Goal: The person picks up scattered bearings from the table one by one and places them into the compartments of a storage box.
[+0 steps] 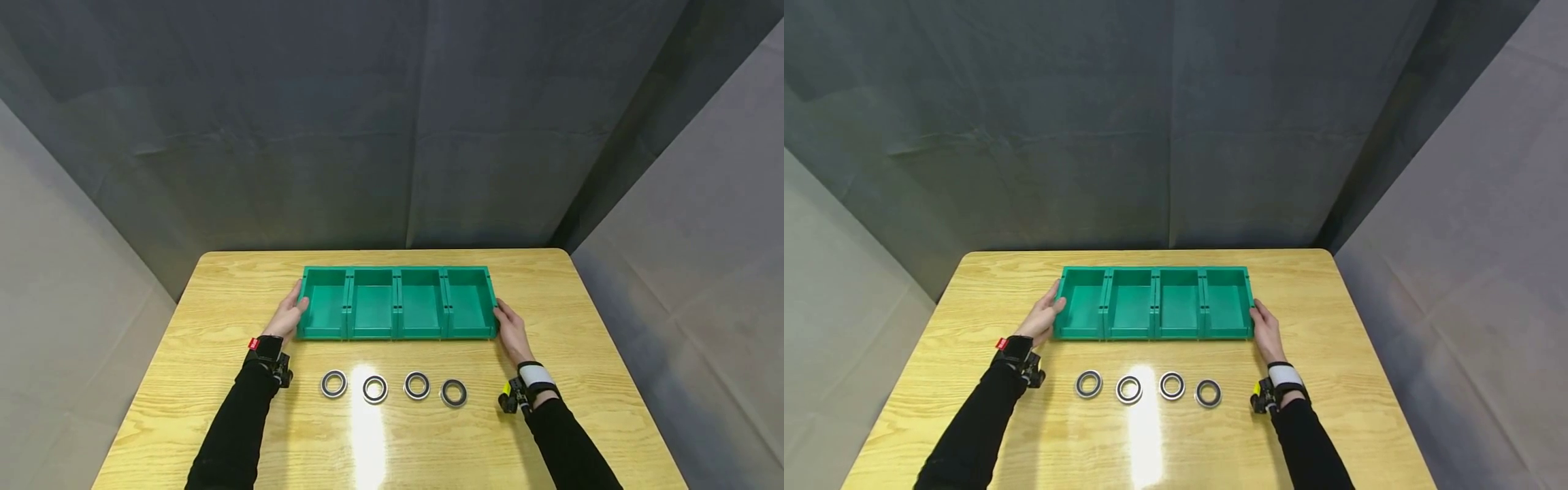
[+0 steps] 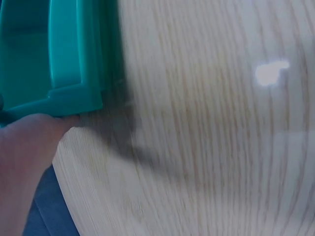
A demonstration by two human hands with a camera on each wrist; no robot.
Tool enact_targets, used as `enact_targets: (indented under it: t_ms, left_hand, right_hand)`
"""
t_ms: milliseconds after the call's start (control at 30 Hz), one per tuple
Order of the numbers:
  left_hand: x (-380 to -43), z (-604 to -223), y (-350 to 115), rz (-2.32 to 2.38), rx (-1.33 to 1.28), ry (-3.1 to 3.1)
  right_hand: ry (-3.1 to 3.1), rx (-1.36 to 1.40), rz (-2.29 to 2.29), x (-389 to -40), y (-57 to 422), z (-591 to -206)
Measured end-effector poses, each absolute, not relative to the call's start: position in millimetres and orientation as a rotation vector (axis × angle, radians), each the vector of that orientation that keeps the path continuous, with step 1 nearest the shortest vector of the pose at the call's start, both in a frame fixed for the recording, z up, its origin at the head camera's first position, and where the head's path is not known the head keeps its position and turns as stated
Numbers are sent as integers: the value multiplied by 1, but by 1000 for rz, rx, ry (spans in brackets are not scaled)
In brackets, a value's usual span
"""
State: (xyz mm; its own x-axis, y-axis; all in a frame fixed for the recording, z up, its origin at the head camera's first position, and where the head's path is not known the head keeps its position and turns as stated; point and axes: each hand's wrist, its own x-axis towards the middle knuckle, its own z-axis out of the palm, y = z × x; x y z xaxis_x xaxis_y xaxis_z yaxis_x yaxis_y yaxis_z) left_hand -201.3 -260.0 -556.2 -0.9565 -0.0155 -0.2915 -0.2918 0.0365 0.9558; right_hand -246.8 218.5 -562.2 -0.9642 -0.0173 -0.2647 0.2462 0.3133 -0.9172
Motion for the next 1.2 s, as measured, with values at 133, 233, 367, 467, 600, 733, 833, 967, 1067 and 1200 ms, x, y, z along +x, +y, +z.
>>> enact_targets:
  t_ms: [133, 233, 367, 467, 600, 733, 833, 967, 1067, 1200]
  left_hand:
    - [-205, -562, -262, 2034, -312, 2089]
    - [-207, -564, -263, 2016, -312, 2096]
    - [-208, -565, -263, 1999, -322, 2099]
    - [-207, -565, -263, 1996, -321, 2094]
    - [-205, -563, -263, 2000, -311, 2093]
    - [-203, -560, -262, 1988, -299, 2106]
    - [-201, -559, -261, 1975, -290, 2114]
    - [-201, -557, -261, 1979, -278, 2125]
    - [-201, -557, -261, 1988, -275, 2127]
    - [-202, -558, -261, 1987, -277, 2122]
  right_hand:
    - [2329, 251, -1711, -248, 217, -562]
    - [2312, 272, -1716, -247, 215, -561]
    - [2304, 286, -1709, -246, 215, -559]
    - [2299, 284, -1706, -245, 215, -559]
    - [2288, 262, -1720, -245, 214, -558]
    - [2294, 253, -1709, -245, 215, -558]
    - [2288, 258, -1704, -244, 215, -557]
    - [2285, 264, -1706, -244, 214, -556]
    - [2293, 269, -1703, -244, 214, -556]
    - [2298, 279, -1692, -245, 214, -556]
